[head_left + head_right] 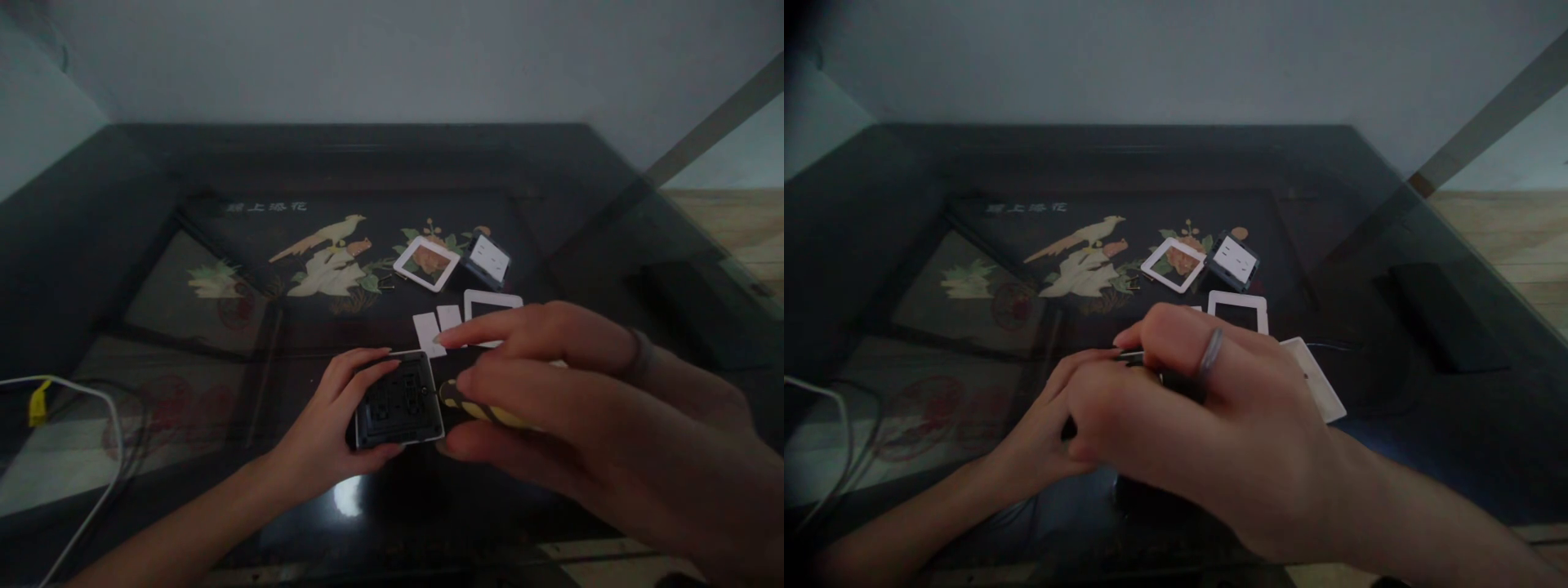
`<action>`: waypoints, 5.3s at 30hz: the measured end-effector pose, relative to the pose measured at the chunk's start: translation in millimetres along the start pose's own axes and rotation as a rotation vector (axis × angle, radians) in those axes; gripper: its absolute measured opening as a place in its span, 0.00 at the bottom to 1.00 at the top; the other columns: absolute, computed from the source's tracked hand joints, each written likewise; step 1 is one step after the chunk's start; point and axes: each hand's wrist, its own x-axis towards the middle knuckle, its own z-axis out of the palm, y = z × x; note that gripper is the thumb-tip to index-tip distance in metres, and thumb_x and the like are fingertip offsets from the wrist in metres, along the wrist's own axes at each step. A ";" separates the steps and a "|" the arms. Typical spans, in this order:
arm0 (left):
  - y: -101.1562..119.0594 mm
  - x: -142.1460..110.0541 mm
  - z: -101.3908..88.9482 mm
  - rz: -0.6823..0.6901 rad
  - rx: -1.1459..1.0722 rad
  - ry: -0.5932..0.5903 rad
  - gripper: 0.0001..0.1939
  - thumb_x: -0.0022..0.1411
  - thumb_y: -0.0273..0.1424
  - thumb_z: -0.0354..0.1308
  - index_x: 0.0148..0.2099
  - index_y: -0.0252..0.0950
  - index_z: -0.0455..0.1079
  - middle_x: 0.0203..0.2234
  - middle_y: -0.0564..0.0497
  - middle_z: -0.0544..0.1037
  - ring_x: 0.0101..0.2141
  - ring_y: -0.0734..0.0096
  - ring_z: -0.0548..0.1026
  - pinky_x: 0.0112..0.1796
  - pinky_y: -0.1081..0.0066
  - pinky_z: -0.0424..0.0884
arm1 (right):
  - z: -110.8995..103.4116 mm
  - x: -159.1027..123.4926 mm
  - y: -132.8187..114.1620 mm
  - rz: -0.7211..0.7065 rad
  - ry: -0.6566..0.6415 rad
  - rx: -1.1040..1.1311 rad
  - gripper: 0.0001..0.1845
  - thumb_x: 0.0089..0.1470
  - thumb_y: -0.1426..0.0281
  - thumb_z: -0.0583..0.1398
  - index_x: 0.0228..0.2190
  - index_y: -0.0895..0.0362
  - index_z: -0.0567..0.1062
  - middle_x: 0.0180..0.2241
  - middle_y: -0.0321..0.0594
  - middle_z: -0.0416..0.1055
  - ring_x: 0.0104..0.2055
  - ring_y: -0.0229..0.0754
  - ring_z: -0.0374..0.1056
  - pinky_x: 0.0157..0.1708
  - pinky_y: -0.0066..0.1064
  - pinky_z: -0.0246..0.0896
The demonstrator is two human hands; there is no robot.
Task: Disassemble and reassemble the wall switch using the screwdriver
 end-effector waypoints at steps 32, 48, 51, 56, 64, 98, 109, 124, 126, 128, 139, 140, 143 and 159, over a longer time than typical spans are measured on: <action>1.1 0.0 -0.6 0.007 0.030 -0.009 0.38 0.55 0.35 0.66 0.64 0.45 0.53 0.59 0.42 0.62 0.59 0.47 0.64 0.57 0.46 0.66 | -6.7 -1.9 5.9 -0.030 0.046 -0.023 0.09 0.58 0.67 0.62 0.40 0.41 0.79 0.35 0.27 0.80 0.30 0.35 0.77 0.30 0.23 0.74; -2.1 -0.6 1.0 0.030 0.047 -0.007 0.40 0.55 0.35 0.66 0.65 0.45 0.51 0.60 0.42 0.61 0.59 0.46 0.63 0.57 0.47 0.66 | -5.9 -2.9 -0.9 -0.058 0.067 -0.025 0.18 0.56 0.75 0.64 0.47 0.46 0.73 0.41 0.27 0.79 0.37 0.33 0.77 0.37 0.18 0.73; -2.0 -0.4 1.1 0.022 0.022 -0.005 0.40 0.54 0.35 0.67 0.65 0.45 0.51 0.60 0.43 0.61 0.58 0.48 0.63 0.57 0.48 0.66 | -0.3 -5.9 -3.9 -0.067 0.206 -0.154 0.13 0.55 0.69 0.66 0.42 0.46 0.75 0.33 0.27 0.78 0.27 0.32 0.74 0.27 0.22 0.69; -0.4 0.9 -0.9 0.008 0.042 -0.040 0.41 0.54 0.36 0.67 0.65 0.44 0.51 0.60 0.41 0.59 0.60 0.48 0.60 0.59 0.47 0.63 | -7.5 0.6 0.0 -0.146 0.086 -0.085 0.13 0.61 0.68 0.60 0.47 0.55 0.75 0.45 0.37 0.78 0.42 0.35 0.77 0.42 0.17 0.71; -1.3 0.1 1.1 0.037 0.056 0.001 0.39 0.56 0.34 0.65 0.65 0.44 0.51 0.60 0.42 0.61 0.59 0.48 0.62 0.58 0.48 0.66 | -4.1 1.4 -0.7 -0.130 0.104 -0.014 0.14 0.56 0.75 0.62 0.44 0.49 0.77 0.38 0.30 0.79 0.33 0.33 0.76 0.30 0.18 0.72; 1.3 1.2 -1.2 0.027 0.075 -0.007 0.38 0.55 0.35 0.65 0.64 0.43 0.53 0.59 0.41 0.63 0.58 0.45 0.64 0.56 0.47 0.67 | -0.2 4.2 5.2 -0.130 -0.004 -0.048 0.10 0.61 0.71 0.59 0.46 0.52 0.71 0.35 0.32 0.73 0.33 0.34 0.74 0.30 0.22 0.69; 1.4 1.4 -1.7 0.023 0.070 -0.035 0.38 0.56 0.35 0.65 0.64 0.43 0.51 0.60 0.41 0.59 0.60 0.47 0.60 0.59 0.47 0.64 | -13.9 6.4 3.4 -0.112 -0.120 0.036 0.18 0.64 0.74 0.53 0.55 0.54 0.69 0.49 0.34 0.77 0.50 0.34 0.74 0.46 0.16 0.69; 0.9 2.9 -1.8 0.013 0.059 -0.040 0.38 0.56 0.35 0.65 0.64 0.44 0.51 0.59 0.41 0.60 0.59 0.45 0.62 0.57 0.44 0.66 | -4.3 4.2 5.8 -0.037 -0.063 -0.035 0.11 0.62 0.66 0.58 0.46 0.53 0.73 0.40 0.36 0.79 0.36 0.38 0.77 0.30 0.23 0.72; 0.2 2.4 -1.6 0.015 0.059 -0.044 0.38 0.56 0.34 0.64 0.64 0.44 0.51 0.59 0.41 0.60 0.59 0.45 0.62 0.57 0.44 0.65 | -7.7 3.2 3.8 -0.016 -0.098 0.004 0.16 0.64 0.66 0.56 0.52 0.53 0.72 0.46 0.37 0.79 0.43 0.41 0.78 0.36 0.26 0.74; -0.3 1.9 -1.3 0.009 0.060 -0.045 0.37 0.57 0.34 0.64 0.64 0.45 0.51 0.59 0.41 0.60 0.59 0.46 0.62 0.57 0.44 0.66 | -11.0 1.2 1.2 0.023 -0.114 0.031 0.19 0.65 0.69 0.53 0.57 0.51 0.69 0.50 0.36 0.77 0.48 0.42 0.76 0.40 0.28 0.75; -1.4 1.4 0.0 0.016 0.083 -0.033 0.37 0.57 0.36 0.64 0.65 0.43 0.52 0.60 0.42 0.62 0.59 0.46 0.64 0.57 0.47 0.66 | -7.9 1.7 8.3 -0.056 0.048 -0.004 0.09 0.61 0.62 0.60 0.42 0.51 0.74 0.35 0.29 0.76 0.36 0.30 0.74 0.37 0.16 0.69; -1.3 1.4 0.1 0.010 0.079 -0.031 0.37 0.56 0.36 0.64 0.65 0.43 0.53 0.60 0.41 0.62 0.59 0.46 0.64 0.57 0.46 0.66 | -6.9 2.2 8.4 -0.043 0.052 -0.030 0.09 0.61 0.61 0.60 0.41 0.50 0.74 0.34 0.29 0.75 0.35 0.31 0.73 0.36 0.17 0.69; -1.5 0.8 0.8 0.003 0.075 -0.022 0.37 0.56 0.35 0.64 0.65 0.44 0.53 0.60 0.41 0.62 0.59 0.45 0.63 0.57 0.45 0.66 | -5.1 2.6 6.7 -0.038 0.041 -0.044 0.09 0.59 0.60 0.61 0.40 0.51 0.74 0.32 0.29 0.74 0.32 0.32 0.72 0.32 0.21 0.67; -1.0 1.2 1.1 0.029 0.030 -0.018 0.38 0.56 0.35 0.65 0.65 0.44 0.53 0.60 0.41 0.60 0.60 0.46 0.61 0.58 0.43 0.64 | 1.8 0.7 -5.8 -0.062 0.100 -0.158 0.13 0.60 0.58 0.60 0.32 0.54 0.72 0.26 0.33 0.76 0.24 0.36 0.73 0.23 0.25 0.63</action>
